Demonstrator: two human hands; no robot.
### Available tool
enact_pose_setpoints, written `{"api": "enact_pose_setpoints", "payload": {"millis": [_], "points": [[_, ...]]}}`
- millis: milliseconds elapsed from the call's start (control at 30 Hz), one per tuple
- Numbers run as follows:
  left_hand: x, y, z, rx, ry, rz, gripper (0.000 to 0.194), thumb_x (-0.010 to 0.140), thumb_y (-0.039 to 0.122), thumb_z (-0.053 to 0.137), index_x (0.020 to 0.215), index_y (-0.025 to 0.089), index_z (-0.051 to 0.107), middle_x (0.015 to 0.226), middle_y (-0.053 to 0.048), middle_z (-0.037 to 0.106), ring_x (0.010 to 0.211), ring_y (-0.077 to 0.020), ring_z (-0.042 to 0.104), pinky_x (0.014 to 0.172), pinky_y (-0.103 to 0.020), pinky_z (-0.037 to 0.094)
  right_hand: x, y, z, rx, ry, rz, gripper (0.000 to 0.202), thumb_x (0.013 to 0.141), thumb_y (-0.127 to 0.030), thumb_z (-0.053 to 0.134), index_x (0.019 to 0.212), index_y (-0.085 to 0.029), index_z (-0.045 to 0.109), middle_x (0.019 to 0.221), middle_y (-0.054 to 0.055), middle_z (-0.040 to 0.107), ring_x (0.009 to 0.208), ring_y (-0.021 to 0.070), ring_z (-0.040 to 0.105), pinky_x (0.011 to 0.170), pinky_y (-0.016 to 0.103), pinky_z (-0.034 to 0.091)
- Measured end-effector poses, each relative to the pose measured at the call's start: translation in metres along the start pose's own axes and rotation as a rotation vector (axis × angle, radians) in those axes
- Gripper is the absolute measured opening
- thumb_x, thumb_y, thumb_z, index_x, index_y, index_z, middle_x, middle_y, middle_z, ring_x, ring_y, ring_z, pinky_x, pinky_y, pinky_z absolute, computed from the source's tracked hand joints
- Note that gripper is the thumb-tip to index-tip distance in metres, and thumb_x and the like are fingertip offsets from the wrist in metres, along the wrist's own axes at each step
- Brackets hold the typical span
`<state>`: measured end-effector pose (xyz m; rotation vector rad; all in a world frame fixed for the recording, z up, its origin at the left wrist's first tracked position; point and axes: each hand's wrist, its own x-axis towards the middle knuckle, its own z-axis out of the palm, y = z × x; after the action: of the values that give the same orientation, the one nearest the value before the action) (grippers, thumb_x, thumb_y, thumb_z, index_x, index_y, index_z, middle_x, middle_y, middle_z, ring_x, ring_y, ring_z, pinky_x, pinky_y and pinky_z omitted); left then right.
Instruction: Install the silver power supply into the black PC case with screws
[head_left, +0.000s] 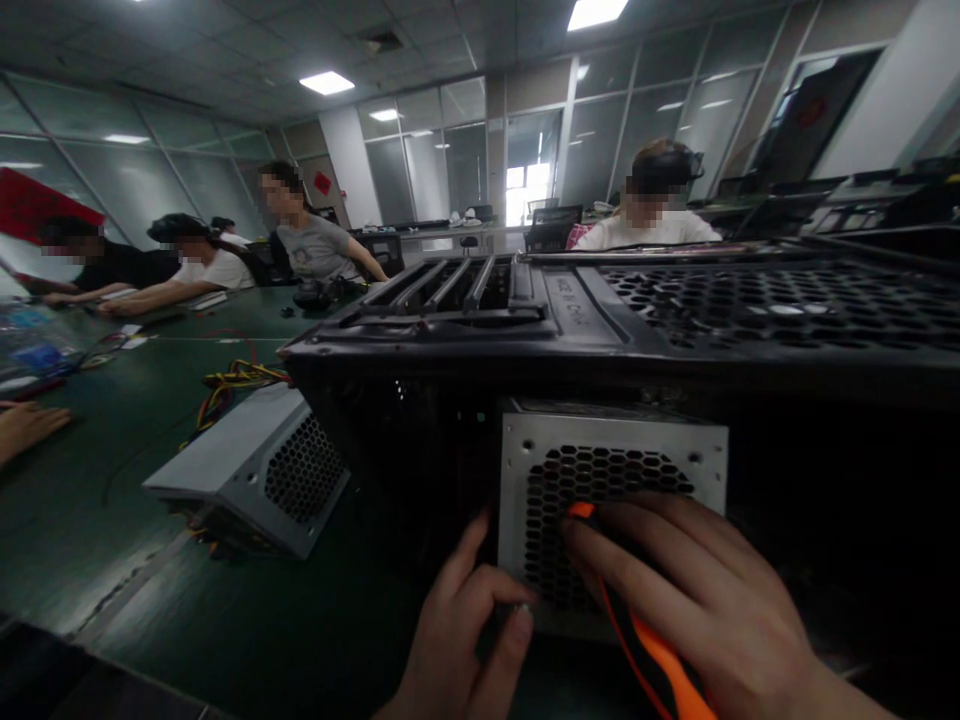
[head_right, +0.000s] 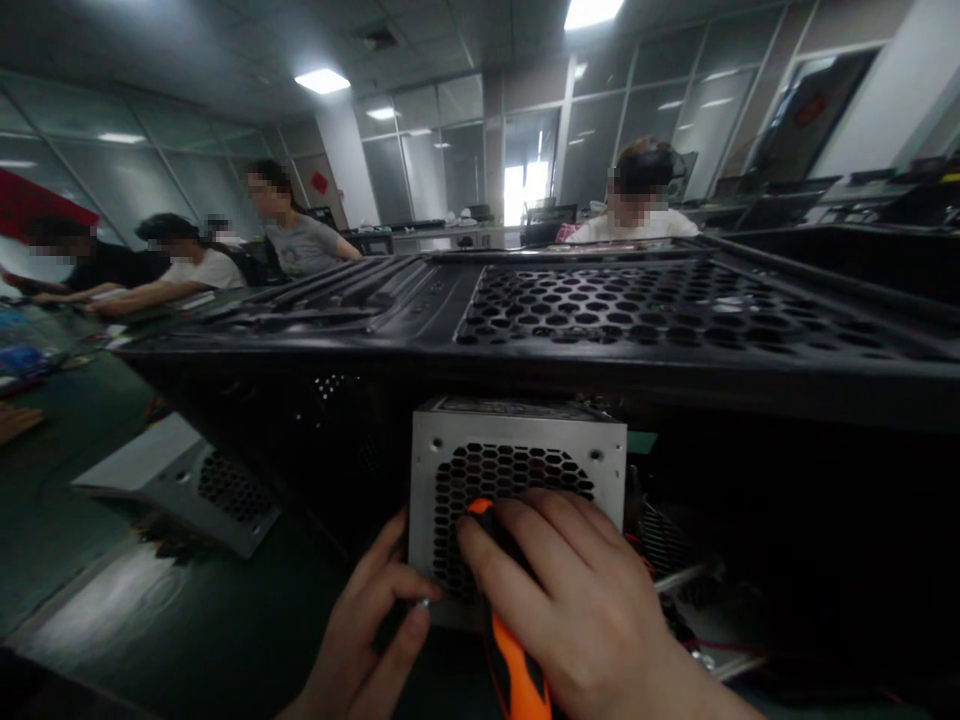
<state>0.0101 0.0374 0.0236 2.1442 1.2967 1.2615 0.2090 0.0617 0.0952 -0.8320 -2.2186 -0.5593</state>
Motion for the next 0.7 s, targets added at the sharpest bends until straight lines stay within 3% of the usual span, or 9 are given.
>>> {"api": "enact_pose_setpoints", "payload": {"millis": [167,333,700], "points": [[0.003,0.001,-0.006,0.040,-0.052,0.033,0.016,0.087,0.025,0.046,0.087,0.021,0.062,0.139,-0.012,0.046,0.125,-0.0252,0.047,0.095,-0.039,0.046,0.010,-0.002,-0.001,0.042,-0.039,0.026,0.027,0.093,-0.014,0.034,0.102,-0.018,0.058,0.088,0.006,0.059,0.083,0.0193,0.050,0.070,0.032,0.043],[0.003,0.003,-0.005,0.021,-0.050,0.023,0.016,0.088,0.024,0.045,0.087,0.020,0.060,0.140,-0.013,0.045,0.127,-0.0242,0.046,0.096,-0.039,0.045,0.010,-0.005,0.001,-0.019,-0.023,-0.006,0.030,0.095,-0.014,0.029,0.105,-0.017,0.056,0.090,0.007,0.057,0.083,0.0207,0.047,0.073,0.034,0.040],[0.004,0.001,-0.003,-0.036,-0.077,-0.006,0.017,0.089,0.025,0.043,0.088,0.020,0.059,0.141,-0.012,0.043,0.129,-0.0233,0.042,0.100,-0.040,0.040,0.008,-0.006,0.008,-0.056,0.033,-0.027,0.023,0.091,-0.011,0.038,0.103,-0.016,0.058,0.090,0.009,0.057,0.083,0.0218,0.048,0.073,0.035,0.038]]}}
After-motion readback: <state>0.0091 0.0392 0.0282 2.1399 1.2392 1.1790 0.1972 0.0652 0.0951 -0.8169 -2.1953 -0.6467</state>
